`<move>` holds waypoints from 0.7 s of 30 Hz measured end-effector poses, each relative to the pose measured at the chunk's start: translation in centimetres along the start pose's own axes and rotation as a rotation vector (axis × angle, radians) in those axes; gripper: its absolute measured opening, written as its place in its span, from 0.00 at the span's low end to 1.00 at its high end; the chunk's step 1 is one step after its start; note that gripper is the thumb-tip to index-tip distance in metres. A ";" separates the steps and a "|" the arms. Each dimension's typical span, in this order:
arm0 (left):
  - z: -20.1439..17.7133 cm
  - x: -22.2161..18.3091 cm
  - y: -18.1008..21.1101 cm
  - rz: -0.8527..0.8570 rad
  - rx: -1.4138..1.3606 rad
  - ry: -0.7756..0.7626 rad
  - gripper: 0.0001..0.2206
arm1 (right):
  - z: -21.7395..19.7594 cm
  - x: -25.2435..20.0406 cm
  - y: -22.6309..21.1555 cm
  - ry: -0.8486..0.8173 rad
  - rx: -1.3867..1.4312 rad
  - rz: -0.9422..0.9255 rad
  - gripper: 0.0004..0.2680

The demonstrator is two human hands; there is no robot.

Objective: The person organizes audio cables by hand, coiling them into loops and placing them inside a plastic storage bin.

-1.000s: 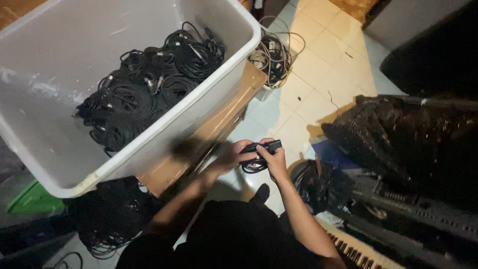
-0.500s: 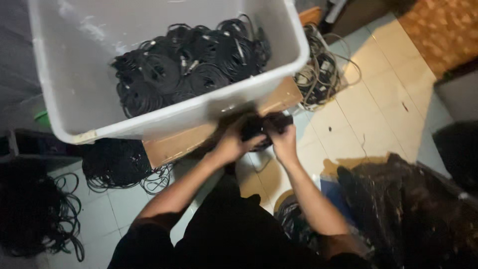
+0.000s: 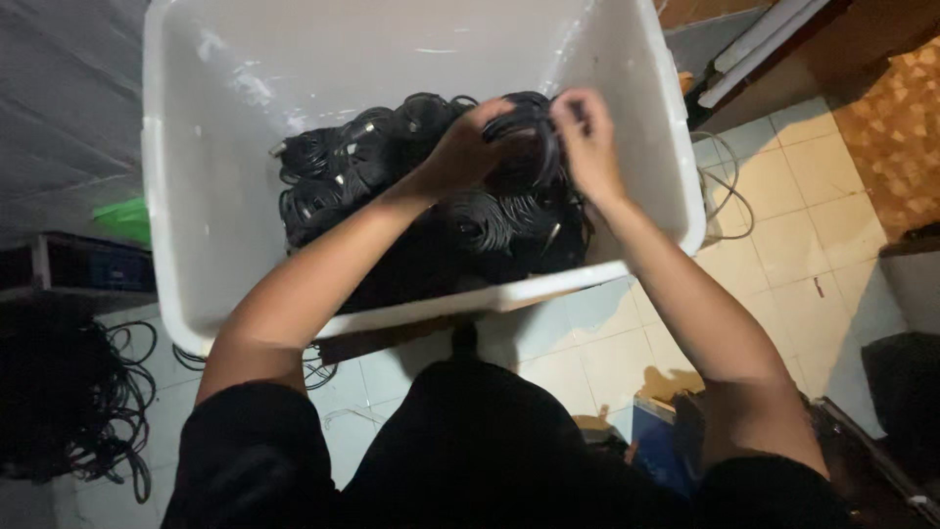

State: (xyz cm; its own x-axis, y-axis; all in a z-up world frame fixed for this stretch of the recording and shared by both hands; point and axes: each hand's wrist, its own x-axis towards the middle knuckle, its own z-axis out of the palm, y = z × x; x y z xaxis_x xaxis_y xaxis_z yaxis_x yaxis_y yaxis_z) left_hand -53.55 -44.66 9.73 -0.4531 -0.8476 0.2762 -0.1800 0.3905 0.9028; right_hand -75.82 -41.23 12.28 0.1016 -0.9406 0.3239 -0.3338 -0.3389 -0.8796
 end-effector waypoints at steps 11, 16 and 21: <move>1.1 -4.1 -10.7 -0.120 0.742 -0.193 0.46 | -1.1 -0.5 -2.2 -0.673 -0.739 0.131 0.16; -1.4 -5.4 0.9 -0.053 0.580 -0.165 0.41 | -1.8 -1.2 -6.0 -0.600 -0.597 0.011 0.13; 1.4 -11.9 11.6 -0.017 0.517 0.016 0.29 | -1.8 -3.7 -6.7 -0.572 -0.416 -0.219 0.10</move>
State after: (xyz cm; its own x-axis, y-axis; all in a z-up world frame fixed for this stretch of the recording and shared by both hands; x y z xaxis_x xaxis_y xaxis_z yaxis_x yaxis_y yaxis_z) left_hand -51.47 -29.54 16.48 -0.4336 -0.8590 0.2722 -0.5969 0.5001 0.6274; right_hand -75.65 -35.42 17.60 0.6414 -0.7535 0.1447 -0.5656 -0.5917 -0.5744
